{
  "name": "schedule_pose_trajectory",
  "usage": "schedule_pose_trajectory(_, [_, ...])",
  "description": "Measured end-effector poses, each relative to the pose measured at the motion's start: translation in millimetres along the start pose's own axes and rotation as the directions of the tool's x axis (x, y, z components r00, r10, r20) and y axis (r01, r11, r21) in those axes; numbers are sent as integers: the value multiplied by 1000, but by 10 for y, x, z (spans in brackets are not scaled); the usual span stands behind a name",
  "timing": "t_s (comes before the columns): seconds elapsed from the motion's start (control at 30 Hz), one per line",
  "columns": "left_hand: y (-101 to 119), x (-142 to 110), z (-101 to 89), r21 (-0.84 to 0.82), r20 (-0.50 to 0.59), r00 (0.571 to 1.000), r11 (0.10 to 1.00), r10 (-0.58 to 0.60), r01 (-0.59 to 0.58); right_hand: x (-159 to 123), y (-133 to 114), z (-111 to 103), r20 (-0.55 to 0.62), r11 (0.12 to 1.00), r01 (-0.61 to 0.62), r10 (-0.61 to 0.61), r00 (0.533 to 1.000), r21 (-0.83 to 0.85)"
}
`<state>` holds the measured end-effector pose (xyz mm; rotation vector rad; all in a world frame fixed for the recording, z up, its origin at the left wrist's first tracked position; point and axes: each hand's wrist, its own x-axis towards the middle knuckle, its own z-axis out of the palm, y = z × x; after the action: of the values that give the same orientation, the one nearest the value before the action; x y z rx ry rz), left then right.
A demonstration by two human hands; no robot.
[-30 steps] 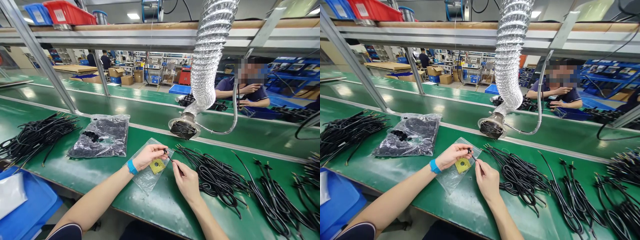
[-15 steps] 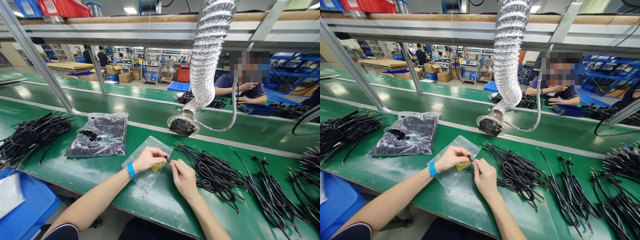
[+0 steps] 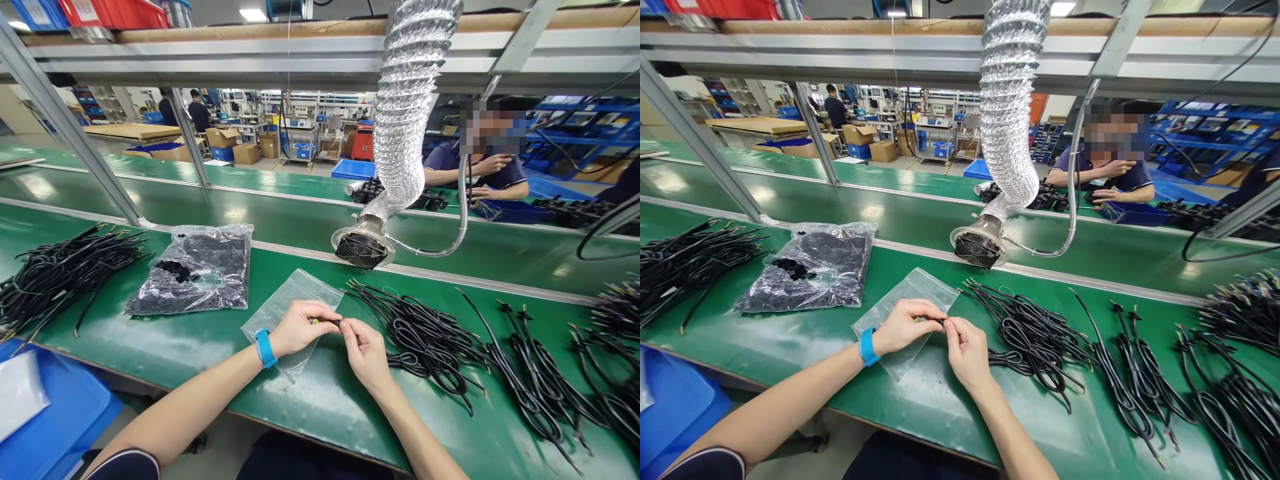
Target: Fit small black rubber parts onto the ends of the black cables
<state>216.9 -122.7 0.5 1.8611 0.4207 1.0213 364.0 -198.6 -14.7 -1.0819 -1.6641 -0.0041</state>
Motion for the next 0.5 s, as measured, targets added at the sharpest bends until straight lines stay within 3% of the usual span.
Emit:
schedule_pose_trajectory(0.2, [2,27,29,-5,-1,999,999,34,-34,-9,16,-4,0,1000,-22,22,1000,-5])
schedule_pose_trajectory(0.3, [6,39,5,-168,42,994,980,-103,109,2,1,6,-25,999,-21,21,999,-26])
schedule_pose_trajectory(0.4, [10,44,-22,-361,104,964,894,-243,264,11,-16,22,-41,995,32,-36,999,-93])
schedule_pose_trajectory(0.5, [19,40,-37,-375,90,944,867,-317,327,12,-20,26,-29,983,100,-105,994,-154])
